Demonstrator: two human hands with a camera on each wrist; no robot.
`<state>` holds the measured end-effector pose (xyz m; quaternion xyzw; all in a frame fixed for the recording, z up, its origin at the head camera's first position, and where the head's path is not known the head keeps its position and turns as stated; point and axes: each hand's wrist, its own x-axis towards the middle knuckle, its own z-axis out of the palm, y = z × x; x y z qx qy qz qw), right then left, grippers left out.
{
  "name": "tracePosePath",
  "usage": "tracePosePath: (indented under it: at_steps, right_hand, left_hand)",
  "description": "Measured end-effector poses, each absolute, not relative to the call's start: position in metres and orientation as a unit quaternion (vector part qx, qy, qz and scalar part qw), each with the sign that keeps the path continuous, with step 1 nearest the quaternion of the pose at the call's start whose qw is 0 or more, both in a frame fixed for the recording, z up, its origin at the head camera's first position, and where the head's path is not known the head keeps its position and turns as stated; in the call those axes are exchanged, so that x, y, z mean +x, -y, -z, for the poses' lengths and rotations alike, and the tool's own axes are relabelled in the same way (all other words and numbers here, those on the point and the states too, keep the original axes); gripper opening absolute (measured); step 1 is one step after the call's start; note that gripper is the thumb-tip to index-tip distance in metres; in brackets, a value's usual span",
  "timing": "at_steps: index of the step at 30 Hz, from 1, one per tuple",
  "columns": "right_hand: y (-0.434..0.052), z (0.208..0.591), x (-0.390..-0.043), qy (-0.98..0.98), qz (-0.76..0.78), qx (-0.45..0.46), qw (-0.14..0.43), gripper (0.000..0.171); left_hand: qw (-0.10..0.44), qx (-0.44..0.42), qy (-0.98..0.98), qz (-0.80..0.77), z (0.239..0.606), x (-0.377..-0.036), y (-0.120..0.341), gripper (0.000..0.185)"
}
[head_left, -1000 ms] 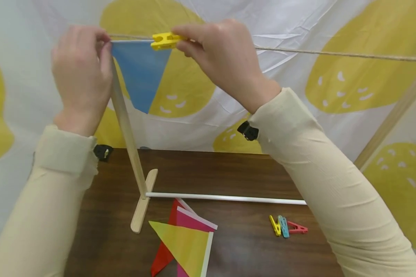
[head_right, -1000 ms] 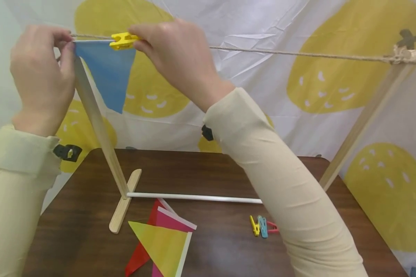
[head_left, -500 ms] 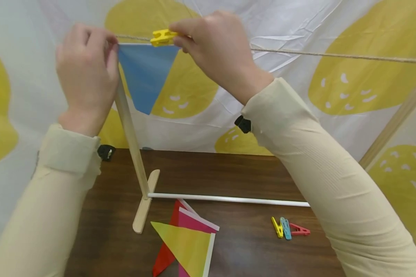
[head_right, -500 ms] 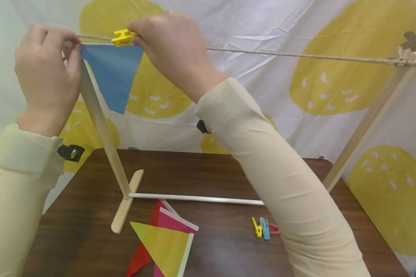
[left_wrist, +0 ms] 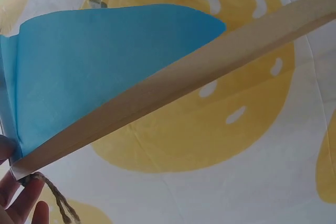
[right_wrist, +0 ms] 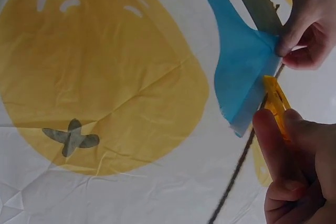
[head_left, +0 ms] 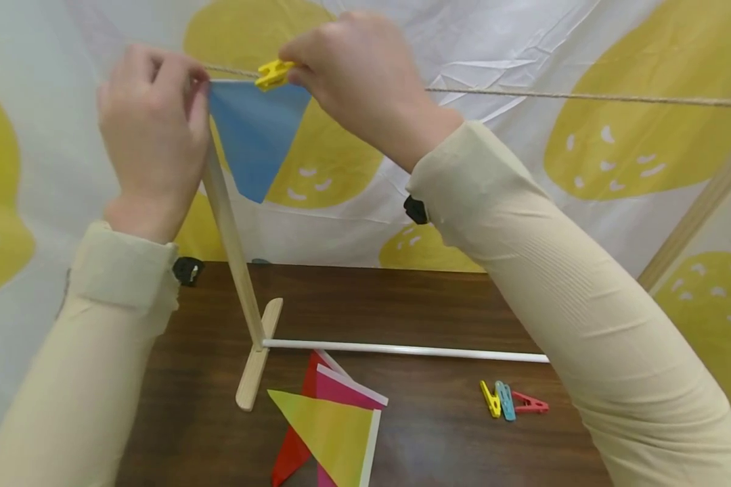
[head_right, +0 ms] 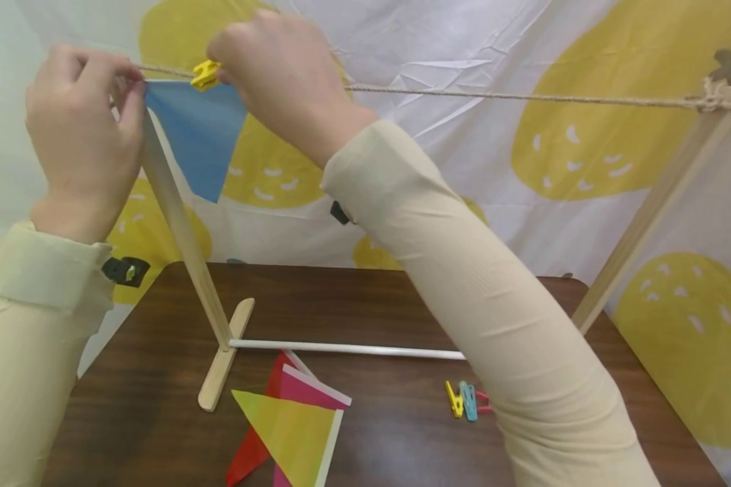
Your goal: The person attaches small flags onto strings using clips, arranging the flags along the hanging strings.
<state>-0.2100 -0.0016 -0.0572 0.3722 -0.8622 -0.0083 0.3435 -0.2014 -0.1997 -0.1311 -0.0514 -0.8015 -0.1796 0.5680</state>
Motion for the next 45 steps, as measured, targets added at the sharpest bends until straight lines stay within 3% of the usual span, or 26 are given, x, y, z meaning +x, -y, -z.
tracePosePath:
  at_steps: [7, 27, 38, 45]
  right_hand:
    - [0.011, 0.055, -0.206, 0.878, 0.05, 0.361, 0.311, 0.025]
    - [0.009, 0.06, -0.209, 0.871, 0.036, 0.373, 0.316, 0.032]
    - [-0.002, 0.068, -0.208, 0.856, 0.039, 0.365, 0.365, 0.05]
    - [-0.037, 0.085, -0.202, 0.806, -0.036, 0.364, 0.464, 0.051]
  left_hand:
    - [0.559, -0.057, 0.807, 0.182, 0.132, -0.199, 0.198, 0.028]
    - [0.563, -0.066, 0.802, 0.188, 0.134, -0.2, 0.197, 0.029]
    - [0.546, -0.074, 0.815, 0.181, 0.132, -0.202, 0.202, 0.026]
    - [0.557, -0.106, 0.803, 0.183, 0.132, -0.208, 0.211, 0.033]
